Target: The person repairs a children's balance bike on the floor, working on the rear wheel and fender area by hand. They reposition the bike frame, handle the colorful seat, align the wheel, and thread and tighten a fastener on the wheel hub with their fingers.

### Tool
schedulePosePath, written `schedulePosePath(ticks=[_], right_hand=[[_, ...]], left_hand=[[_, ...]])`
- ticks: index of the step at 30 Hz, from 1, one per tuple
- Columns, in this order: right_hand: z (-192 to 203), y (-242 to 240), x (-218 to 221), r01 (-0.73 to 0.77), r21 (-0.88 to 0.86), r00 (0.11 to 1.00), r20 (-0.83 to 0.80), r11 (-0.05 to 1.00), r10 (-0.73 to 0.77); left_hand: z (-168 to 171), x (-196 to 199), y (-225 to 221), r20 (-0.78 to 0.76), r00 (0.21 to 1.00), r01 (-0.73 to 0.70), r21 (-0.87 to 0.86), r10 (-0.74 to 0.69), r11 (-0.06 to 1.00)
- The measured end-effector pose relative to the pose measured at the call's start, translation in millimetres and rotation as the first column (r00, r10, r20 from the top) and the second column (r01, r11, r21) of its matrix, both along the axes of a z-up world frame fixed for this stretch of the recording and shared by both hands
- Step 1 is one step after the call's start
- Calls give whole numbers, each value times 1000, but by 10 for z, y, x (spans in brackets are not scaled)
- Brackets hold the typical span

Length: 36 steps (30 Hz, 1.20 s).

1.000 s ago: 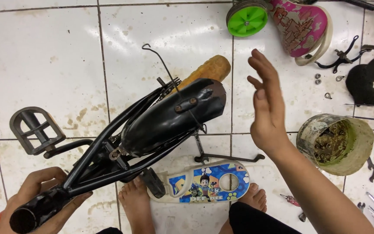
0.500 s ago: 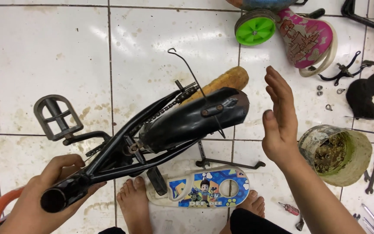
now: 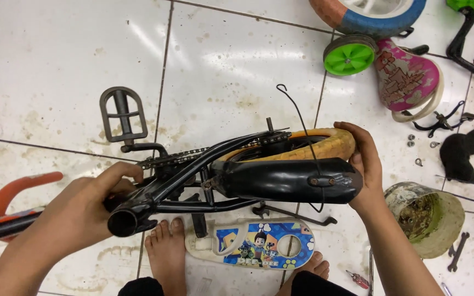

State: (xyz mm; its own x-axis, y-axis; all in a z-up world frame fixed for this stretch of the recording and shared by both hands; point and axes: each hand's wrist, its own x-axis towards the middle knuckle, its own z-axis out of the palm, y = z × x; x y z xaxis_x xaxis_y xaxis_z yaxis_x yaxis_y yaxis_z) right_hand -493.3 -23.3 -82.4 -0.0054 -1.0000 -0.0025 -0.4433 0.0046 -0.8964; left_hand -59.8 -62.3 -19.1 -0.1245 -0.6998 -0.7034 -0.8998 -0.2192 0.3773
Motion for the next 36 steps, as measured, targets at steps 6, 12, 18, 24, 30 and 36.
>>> schedulePosePath(ticks=[6, 12, 18, 24, 30, 36], right_hand=[[142, 15, 0, -54, 46, 998, 34, 997, 52], [994, 14, 144, -232, -272, 952, -260, 934, 161], [1495, -376, 827, -735, 41, 365, -817, 677, 446], [1264, -617, 899, -824, 210, 16, -920, 526, 391], [1340, -587, 944, -806, 204, 174, -816, 556, 552], [1396, -599, 986, -794, 219, 176, -810, 566, 559]], left_hand=[[-52, 73, -19, -4, 986, 163, -218, -168, 962], [-65, 114, 74, -74, 947, 200, -626, -313, 753], [-132, 111, 160, -87, 948, 153, -719, -307, 678], [-413, 188, 366, 56, 958, 189, -861, -281, 473], [-610, 2, 881, -258, 862, -205, -965, -437, 165], [-814, -641, 921, -718, 683, -355, -485, -132, 800]])
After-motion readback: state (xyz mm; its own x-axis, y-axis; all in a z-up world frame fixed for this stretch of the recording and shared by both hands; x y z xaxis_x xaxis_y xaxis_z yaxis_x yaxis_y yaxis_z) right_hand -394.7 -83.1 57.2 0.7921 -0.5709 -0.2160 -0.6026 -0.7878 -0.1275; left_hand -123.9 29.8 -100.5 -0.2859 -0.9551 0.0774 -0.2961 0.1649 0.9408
